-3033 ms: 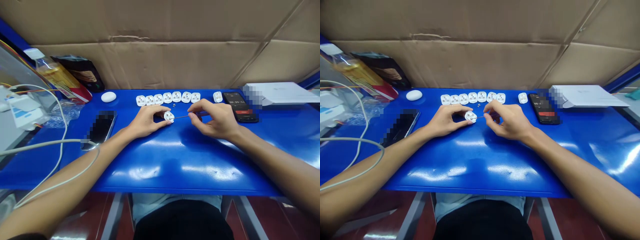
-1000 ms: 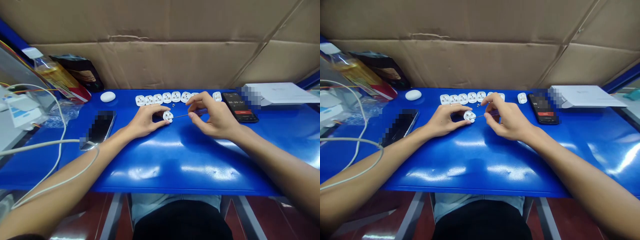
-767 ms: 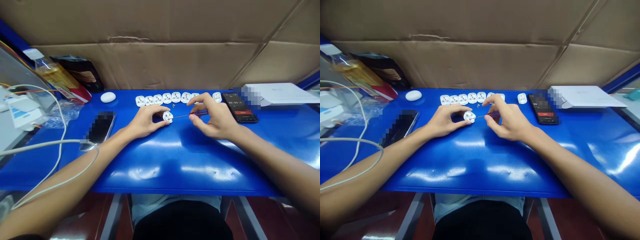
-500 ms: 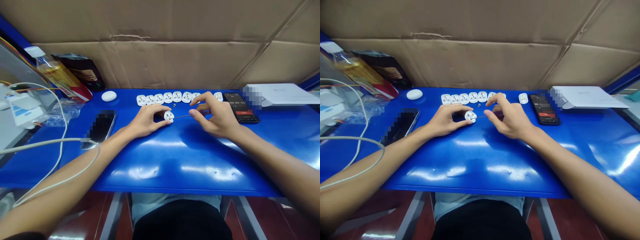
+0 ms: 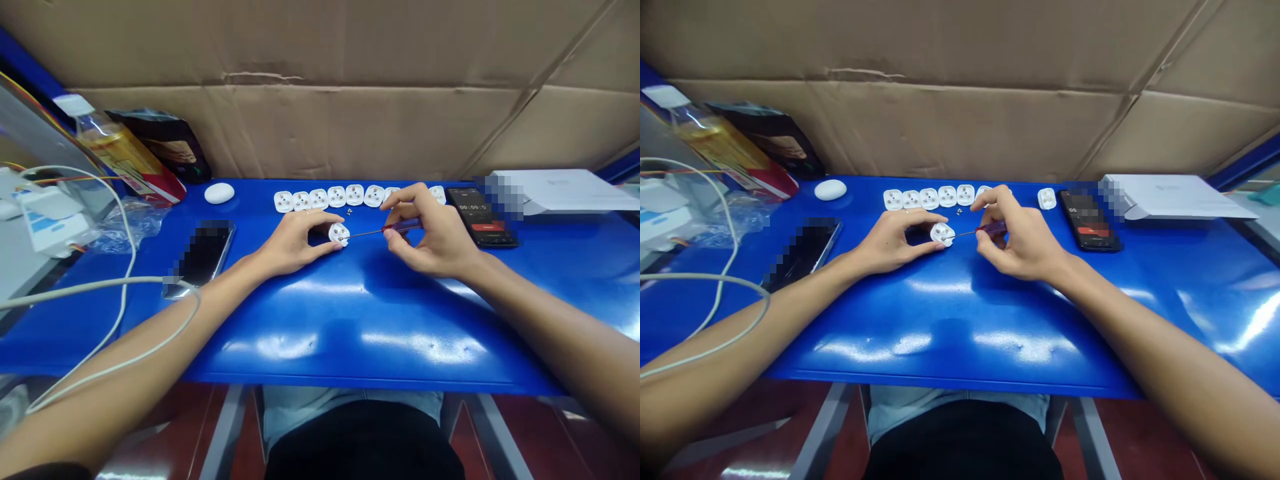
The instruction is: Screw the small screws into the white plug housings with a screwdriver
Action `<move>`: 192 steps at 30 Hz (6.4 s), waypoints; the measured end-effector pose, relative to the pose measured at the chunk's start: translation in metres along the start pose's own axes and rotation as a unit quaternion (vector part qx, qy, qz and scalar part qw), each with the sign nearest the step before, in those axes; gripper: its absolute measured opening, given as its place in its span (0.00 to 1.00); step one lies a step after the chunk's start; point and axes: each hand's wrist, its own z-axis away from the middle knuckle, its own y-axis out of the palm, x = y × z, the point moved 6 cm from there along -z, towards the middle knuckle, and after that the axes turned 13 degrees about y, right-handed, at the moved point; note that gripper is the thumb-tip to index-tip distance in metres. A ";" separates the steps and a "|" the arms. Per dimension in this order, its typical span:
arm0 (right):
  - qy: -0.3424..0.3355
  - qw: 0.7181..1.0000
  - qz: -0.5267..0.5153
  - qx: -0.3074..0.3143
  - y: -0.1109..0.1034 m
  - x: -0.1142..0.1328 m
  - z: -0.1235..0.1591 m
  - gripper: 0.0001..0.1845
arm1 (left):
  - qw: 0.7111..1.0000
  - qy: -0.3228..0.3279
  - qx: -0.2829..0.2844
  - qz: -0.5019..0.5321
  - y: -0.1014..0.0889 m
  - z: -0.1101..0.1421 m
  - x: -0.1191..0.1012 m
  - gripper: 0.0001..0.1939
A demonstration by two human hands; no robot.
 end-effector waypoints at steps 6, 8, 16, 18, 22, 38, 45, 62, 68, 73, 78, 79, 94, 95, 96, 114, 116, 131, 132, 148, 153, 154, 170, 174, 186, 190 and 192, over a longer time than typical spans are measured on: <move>0.012 0.999 0.015 -0.036 -0.001 -0.004 0.000 0.13 | 1.000 -0.005 0.003 -0.005 0.000 0.000 -0.001 0.22; -0.001 1.000 0.001 -0.028 0.000 -0.004 0.001 0.15 | 1.000 -0.011 0.008 -0.004 0.000 0.000 0.000 0.22; -0.007 0.999 0.035 -0.031 0.000 -0.003 0.002 0.13 | 1.000 -0.004 0.006 -0.002 0.000 0.000 -0.001 0.23; -0.025 0.999 0.026 -0.016 0.001 -0.001 0.003 0.15 | 1.000 -0.006 0.008 -0.006 0.000 0.000 -0.001 0.22; -0.018 0.997 0.064 -0.038 0.000 -0.002 0.003 0.13 | 1.000 -0.004 0.007 -0.009 0.000 0.000 -0.002 0.23; 0.008 0.999 0.045 -0.010 0.000 -0.004 0.000 0.13 | 1.000 -0.018 0.000 0.000 -0.001 -0.001 -0.002 0.22; 0.018 0.999 0.039 -0.018 -0.001 -0.004 -0.002 0.11 | 1.000 -0.020 0.003 0.000 0.000 -0.001 -0.002 0.21; 0.035 0.999 0.025 -0.014 -0.001 -0.003 -0.003 0.10 | 0.999 -0.033 0.010 0.012 -0.001 -0.001 -0.004 0.21; 0.056 0.998 0.028 -0.014 -0.002 -0.005 -0.003 0.08 | 0.999 -0.032 0.010 0.012 0.000 -0.002 -0.004 0.21; 0.045 0.999 0.019 0.012 -0.001 -0.003 -0.003 0.14 | 0.999 -0.036 0.015 0.012 0.000 -0.001 -0.003 0.22; 0.080 0.997 0.014 0.002 -0.002 -0.007 -0.004 0.09 | 0.999 -0.033 0.015 0.016 -0.001 -0.001 -0.006 0.21; 0.082 0.997 0.012 0.001 -0.002 -0.007 -0.004 0.10 | 0.999 -0.033 0.017 0.017 -0.001 -0.001 -0.006 0.21; 0.080 0.993 -0.068 0.057 0.003 -0.012 -0.006 0.11 | 0.999 -0.043 0.017 0.016 -0.001 -0.002 -0.005 0.21; 0.087 0.992 -0.073 0.058 0.003 -0.013 -0.006 0.10 | 0.999 -0.043 0.017 0.016 -0.001 -0.002 -0.005 0.21; 0.097 0.991 -0.073 0.055 0.004 -0.014 -0.006 0.09 | 0.999 -0.043 0.018 0.017 -0.001 -0.002 -0.005 0.21; 0.193 0.972 -0.121 0.059 0.006 -0.019 -0.010 0.14 | 0.993 -0.063 0.012 0.096 0.005 0.000 -0.004 0.21; 0.188 0.967 -0.153 0.075 0.007 -0.018 -0.010 0.11 | 0.994 -0.053 0.022 0.089 0.003 0.000 -0.004 0.20; 0.190 0.952 -0.237 0.034 0.010 -0.038 -0.013 0.15 | 0.996 -0.025 0.073 0.037 -0.003 -0.001 -0.002 0.19; 0.199 0.952 -0.231 0.018 0.012 -0.043 -0.014 0.15 | 0.997 -0.020 0.074 0.032 -0.004 -0.001 -0.002 0.19; 0.225 0.963 -0.147 -0.015 0.020 -0.061 -0.011 0.05 | 0.997 -0.004 0.077 -0.007 -0.004 -0.002 -0.001 0.24; 0.227 0.965 -0.134 -0.009 0.022 -0.063 -0.011 0.05 | 0.997 -0.012 0.071 -0.015 -0.004 -0.002 0.001 0.26; 0.227 0.965 -0.130 -0.008 0.022 -0.063 -0.011 0.06 | 0.997 -0.013 0.070 -0.016 -0.004 -0.002 0.001 0.26; 0.185 0.964 -0.186 -0.033 0.013 -0.042 -0.010 0.10 | 0.984 -0.094 -0.109 0.105 -0.010 -0.001 0.012 0.17; 0.158 0.963 -0.217 -0.033 0.008 -0.022 -0.006 0.11 | 0.975 -0.101 -0.131 0.148 -0.010 -0.001 0.014 0.18; 0.150 0.964 -0.219 -0.016 0.010 -0.007 0.000 0.10 | 0.958 -0.102 -0.179 0.198 -0.012 -0.001 0.014 0.19; 0.161 0.965 -0.205 -0.012 0.009 -0.007 0.000 0.11 | 0.962 -0.106 -0.170 0.184 -0.013 -0.001 0.011 0.19; 0.162 0.966 -0.203 -0.019 0.007 -0.006 0.000 0.12 | 0.963 -0.108 -0.165 0.182 -0.013 -0.002 0.010 0.20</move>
